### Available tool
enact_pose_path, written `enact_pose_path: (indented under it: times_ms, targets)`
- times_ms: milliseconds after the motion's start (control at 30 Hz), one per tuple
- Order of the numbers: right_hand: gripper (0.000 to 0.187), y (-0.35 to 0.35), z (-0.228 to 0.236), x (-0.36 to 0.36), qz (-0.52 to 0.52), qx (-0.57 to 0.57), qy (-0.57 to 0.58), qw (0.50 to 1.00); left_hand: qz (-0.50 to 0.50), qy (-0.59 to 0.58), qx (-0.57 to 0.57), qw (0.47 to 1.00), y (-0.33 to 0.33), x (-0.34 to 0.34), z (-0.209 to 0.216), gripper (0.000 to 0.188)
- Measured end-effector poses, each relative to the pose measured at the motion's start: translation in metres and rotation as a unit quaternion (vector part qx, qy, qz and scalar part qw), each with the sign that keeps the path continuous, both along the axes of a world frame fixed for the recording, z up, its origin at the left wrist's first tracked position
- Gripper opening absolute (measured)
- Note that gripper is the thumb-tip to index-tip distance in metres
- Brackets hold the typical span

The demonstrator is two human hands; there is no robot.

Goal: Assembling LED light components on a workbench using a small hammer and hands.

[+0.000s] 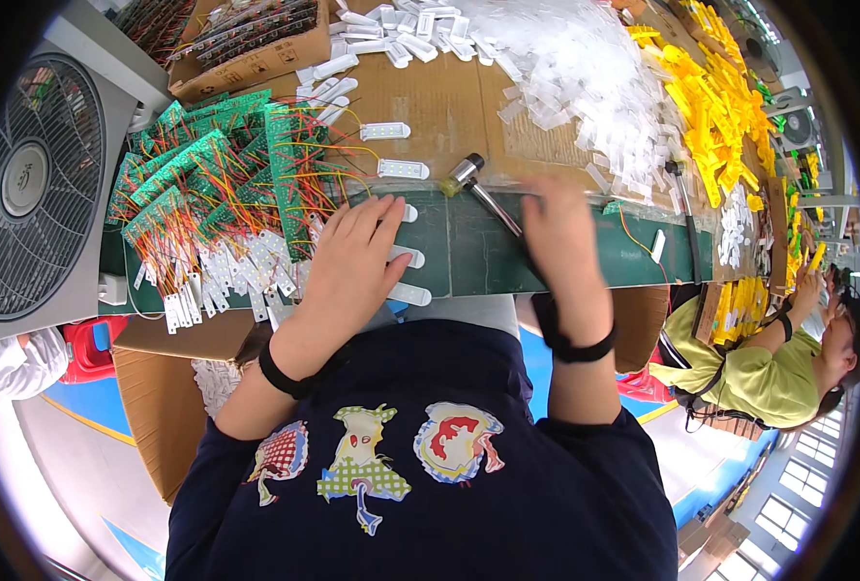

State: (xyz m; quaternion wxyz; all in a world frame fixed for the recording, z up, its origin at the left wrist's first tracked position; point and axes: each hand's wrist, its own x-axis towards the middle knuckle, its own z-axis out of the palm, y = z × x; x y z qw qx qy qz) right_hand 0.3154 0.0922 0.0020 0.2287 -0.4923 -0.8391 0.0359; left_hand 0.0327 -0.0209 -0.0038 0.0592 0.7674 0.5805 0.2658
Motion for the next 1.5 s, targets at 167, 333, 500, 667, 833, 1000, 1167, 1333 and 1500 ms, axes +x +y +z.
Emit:
enact_pose_path:
  times_ms: [167,333,500,667,833,1000,1167,1333,1500]
  targets:
    - [0.03,0.076,0.006,0.093,-0.217,-0.166,-0.043,0.961,0.026,0.067,-0.009,0.997,-0.004,0.011,-0.006,0.066]
    - [0.025,0.101,-0.004,0.11,-0.196,-0.134,-0.118,0.964,0.033,0.094,-0.019,0.995,-0.003,0.015,-0.007,0.065]
    - [0.035,0.063,0.025,0.058,-0.187,-0.136,0.022,0.973,0.04,0.107,-0.008,0.993,-0.005,0.021,-0.009,0.066]
    - [0.031,-0.006,0.035,-0.047,0.052,-0.189,0.293,0.936,0.048,0.098,-0.005,0.994,-0.004,0.025,-0.01,0.066]
    - [0.016,-0.019,0.026,-0.115,0.101,-0.185,0.24,0.948,0.05,0.042,0.007,0.998,-0.009,0.019,0.002,0.039]
    - [0.017,-0.02,0.019,-0.127,0.147,-0.19,0.066,0.969,0.068,-0.052,0.114,0.99,0.005,-0.006,0.02,0.014]
    - [0.015,-0.039,0.018,-0.116,0.195,-0.148,0.096,0.965,0.027,-0.084,0.124,0.988,0.034,-0.026,0.026,0.009]
    - [0.017,-0.052,0.018,-0.112,0.21,-0.144,0.119,0.96,0.011,-0.022,0.06,0.998,0.042,-0.031,0.018,0.008]
    - [0.018,-0.049,0.017,-0.112,0.217,-0.156,0.139,0.954,0.025,-0.033,0.028,0.999,0.041,-0.034,0.011,0.011]
